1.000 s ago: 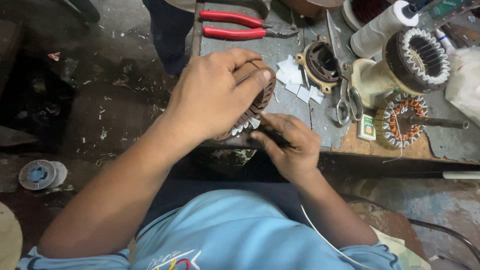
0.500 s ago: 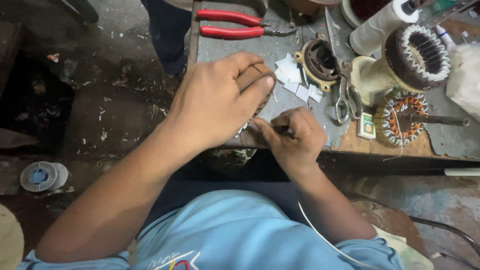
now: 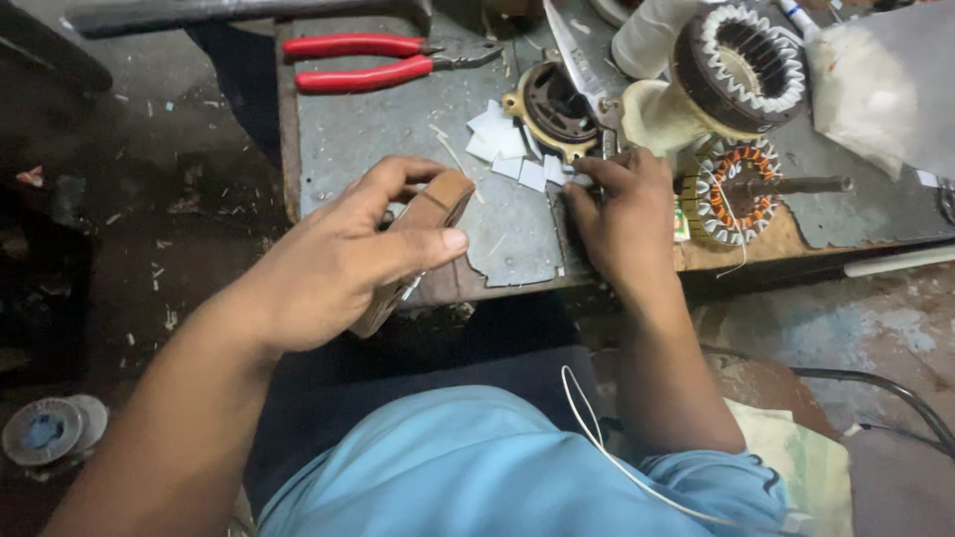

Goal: The person inserts small white insulating paper pieces into the slots of a circular motor stator core. They repeatedly pick up paper, fold it, and place it into the slots, occasionally using scissors to trim the paper. The person works at a cluttered workbench with various motor parts and tools visible.

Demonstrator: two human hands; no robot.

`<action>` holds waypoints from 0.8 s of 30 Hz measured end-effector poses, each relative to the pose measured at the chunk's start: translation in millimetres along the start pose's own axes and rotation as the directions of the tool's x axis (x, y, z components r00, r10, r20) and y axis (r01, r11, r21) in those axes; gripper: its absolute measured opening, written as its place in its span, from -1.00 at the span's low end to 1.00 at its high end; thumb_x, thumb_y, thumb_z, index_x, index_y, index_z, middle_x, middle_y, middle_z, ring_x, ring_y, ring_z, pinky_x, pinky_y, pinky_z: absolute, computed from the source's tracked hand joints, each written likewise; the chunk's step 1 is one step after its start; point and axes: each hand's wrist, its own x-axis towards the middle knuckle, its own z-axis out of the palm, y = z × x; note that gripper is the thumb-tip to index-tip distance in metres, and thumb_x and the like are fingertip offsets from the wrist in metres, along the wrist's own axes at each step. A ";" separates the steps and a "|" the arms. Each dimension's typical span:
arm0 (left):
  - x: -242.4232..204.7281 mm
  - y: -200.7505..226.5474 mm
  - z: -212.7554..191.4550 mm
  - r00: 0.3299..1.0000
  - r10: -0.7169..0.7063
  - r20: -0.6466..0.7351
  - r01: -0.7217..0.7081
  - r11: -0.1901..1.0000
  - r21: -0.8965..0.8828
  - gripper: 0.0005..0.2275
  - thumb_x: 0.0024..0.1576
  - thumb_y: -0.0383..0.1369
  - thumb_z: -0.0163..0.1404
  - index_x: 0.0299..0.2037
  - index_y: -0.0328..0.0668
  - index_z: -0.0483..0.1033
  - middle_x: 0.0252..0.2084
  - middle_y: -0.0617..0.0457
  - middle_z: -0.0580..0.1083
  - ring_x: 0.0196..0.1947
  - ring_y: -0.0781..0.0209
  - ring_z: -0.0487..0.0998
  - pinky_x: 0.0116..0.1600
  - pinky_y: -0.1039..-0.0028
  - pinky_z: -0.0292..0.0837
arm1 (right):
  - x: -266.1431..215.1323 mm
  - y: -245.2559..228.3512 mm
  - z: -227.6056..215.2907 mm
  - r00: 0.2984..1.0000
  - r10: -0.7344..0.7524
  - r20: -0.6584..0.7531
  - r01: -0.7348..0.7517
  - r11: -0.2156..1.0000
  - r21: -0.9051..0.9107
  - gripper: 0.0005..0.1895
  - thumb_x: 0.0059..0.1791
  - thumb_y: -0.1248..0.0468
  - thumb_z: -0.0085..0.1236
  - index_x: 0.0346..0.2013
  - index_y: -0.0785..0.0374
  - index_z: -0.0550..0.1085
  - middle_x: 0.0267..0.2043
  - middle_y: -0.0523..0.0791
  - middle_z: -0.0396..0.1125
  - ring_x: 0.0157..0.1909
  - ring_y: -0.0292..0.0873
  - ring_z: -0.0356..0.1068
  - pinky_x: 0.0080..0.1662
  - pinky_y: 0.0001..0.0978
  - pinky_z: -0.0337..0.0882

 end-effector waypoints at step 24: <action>7.4 44.9 40.0 0.694 0.720 -0.020 -0.470 0.474 0.745 -0.74 0.09 -0.37 0.21 -0.01 -0.10 0.61 -0.05 0.00 0.55 0.00 -0.06 0.54 0.07 0.16 0.41 | -46.2 -12.8 -60.2 0.965 0.188 0.185 -0.241 0.347 0.906 -0.90 0.06 0.38 0.22 -0.16 0.32 0.48 -0.20 -0.03 0.49 -0.18 -0.06 0.55 -0.11 -0.25 0.57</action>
